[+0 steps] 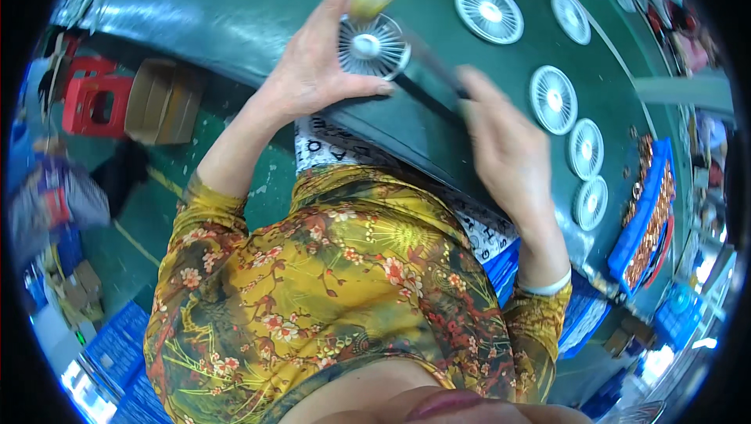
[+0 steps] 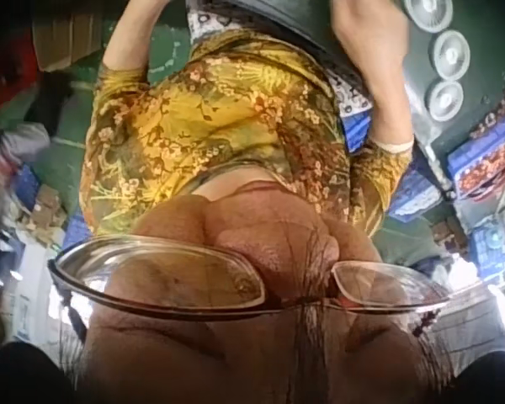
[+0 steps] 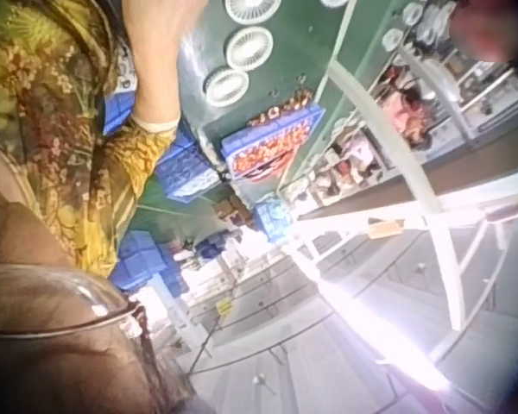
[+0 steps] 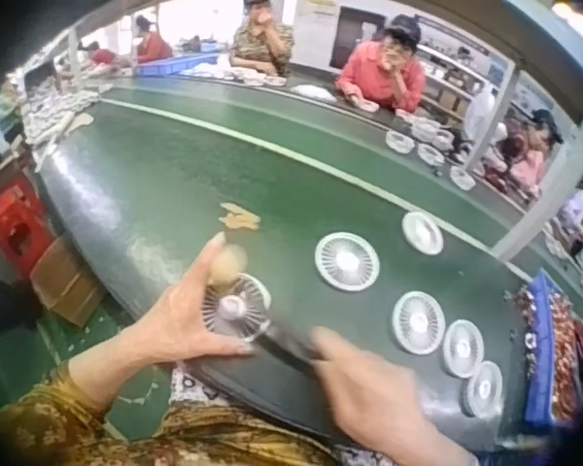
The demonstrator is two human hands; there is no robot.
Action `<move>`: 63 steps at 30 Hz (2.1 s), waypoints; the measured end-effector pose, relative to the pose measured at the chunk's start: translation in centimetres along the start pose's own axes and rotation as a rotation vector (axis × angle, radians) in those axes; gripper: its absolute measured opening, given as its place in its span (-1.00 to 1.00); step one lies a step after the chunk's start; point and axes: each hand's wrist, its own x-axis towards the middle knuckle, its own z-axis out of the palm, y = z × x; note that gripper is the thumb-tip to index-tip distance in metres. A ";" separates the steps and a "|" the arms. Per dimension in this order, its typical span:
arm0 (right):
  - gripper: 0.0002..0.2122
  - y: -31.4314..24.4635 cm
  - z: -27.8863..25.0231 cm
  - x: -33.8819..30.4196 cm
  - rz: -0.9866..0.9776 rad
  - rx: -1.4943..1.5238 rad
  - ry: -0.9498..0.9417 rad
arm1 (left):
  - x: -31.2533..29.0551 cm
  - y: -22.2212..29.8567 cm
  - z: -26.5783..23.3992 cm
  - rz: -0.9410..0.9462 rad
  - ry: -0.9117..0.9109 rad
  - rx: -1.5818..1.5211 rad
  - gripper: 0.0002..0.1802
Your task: Assembling metal rings into plastic fan guards on an electronics factory assembly line using a small mallet.
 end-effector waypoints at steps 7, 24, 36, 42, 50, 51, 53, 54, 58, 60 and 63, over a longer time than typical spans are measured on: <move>-0.60 2.7 -2.6 -4.3 0.087 -0.035 0.153 | 0.4 0.9 -0.8 0.114 -0.133 0.026 0.07; -0.70 6.1 -3.6 -7.4 0.341 -0.454 0.329 | 8.4 5.4 4.4 0.435 -0.584 0.342 0.07; -0.60 23.5 -6.5 17.3 0.301 -0.627 0.709 | 28.7 -2.6 15.1 0.172 0.198 0.340 -0.21; -0.65 20.7 -7.6 14.6 0.388 -0.412 0.612 | 29.0 -2.4 13.4 0.253 0.308 0.218 -0.38; -0.63 16.5 -7.2 6.3 0.403 -0.434 0.450 | 27.6 -3.5 12.1 0.307 0.260 0.218 -0.45; -0.65 15.8 -7.3 5.3 0.394 -0.416 0.437 | 27.3 -3.5 12.1 0.294 0.263 0.217 -0.49; -0.68 14.9 -6.9 3.1 0.424 -0.357 0.409 | 26.3 -2.5 11.9 0.286 0.234 0.197 -0.53; -0.68 14.9 -6.0 2.4 0.355 -0.410 0.480 | 26.1 -2.2 11.9 0.281 0.224 0.208 -0.54; -0.54 12.7 -5.1 0.2 0.340 -0.466 0.533 | 24.2 -1.7 11.4 0.332 0.189 0.183 -0.56; -0.53 12.1 -4.9 -0.5 0.337 -0.411 0.531 | 23.2 -1.0 11.1 0.330 0.141 0.170 -0.58; -0.53 11.5 -4.7 -0.8 0.334 -0.403 0.493 | 21.9 -0.6 11.0 0.356 0.147 0.178 -0.59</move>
